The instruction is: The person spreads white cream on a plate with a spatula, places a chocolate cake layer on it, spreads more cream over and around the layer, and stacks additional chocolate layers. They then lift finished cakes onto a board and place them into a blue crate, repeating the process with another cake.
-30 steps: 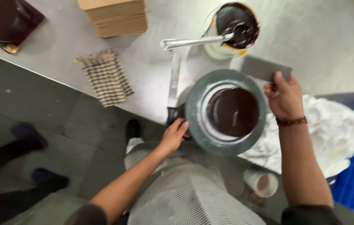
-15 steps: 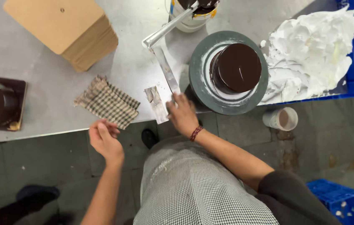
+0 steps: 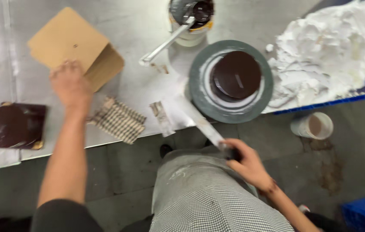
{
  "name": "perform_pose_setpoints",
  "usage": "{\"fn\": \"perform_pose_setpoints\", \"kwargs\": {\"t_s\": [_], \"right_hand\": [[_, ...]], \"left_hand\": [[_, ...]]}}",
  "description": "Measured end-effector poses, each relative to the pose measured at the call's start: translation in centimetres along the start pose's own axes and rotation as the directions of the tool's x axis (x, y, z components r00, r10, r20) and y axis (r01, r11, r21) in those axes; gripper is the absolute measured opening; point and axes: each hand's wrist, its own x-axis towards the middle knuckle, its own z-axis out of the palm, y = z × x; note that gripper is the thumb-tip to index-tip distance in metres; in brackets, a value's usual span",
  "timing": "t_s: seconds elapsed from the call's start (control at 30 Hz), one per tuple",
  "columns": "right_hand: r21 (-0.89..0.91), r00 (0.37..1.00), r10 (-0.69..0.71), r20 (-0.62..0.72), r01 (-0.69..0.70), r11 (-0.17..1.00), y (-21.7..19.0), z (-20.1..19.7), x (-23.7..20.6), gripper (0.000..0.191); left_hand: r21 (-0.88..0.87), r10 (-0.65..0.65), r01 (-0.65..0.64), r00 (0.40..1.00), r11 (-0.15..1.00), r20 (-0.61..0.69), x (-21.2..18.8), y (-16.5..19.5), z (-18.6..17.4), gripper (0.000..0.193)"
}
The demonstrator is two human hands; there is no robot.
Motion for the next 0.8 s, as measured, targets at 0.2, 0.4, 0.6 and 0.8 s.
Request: {"fn": "perform_pose_setpoints", "kwargs": {"t_s": [0.2, 0.4, 0.6, 0.8], "right_hand": [[-0.377, 0.849, 0.069, -0.524, -0.304, 0.875, 0.1, -11.0, -8.4, 0.052], [-0.712, 0.953, 0.033, -0.300, -0.247, 0.657, 1.0, -13.3, -2.1, 0.041], [-0.621, 0.944, -0.278, -0.175, 0.113, 0.775, 3.1, -13.7, 6.6, 0.041], [-0.620, 0.936, -0.353, 0.000, 0.277, 0.734, 1.3, -14.3, 8.2, 0.046]], "left_hand": [[-0.322, -0.220, 0.096, 0.900, 0.942, -0.375, -3.3, -2.4, -3.9, 0.038], [-0.947, -0.624, 0.299, 0.721, -0.113, 0.302, -12.7, 9.5, -5.1, 0.012], [-0.526, -0.449, 0.521, 0.277, -0.672, 0.849, -18.8, 25.8, -2.4, 0.018], [-0.476, -0.264, 0.514, 0.432, -0.714, 0.863, -17.1, 31.6, -3.4, 0.023]]}}
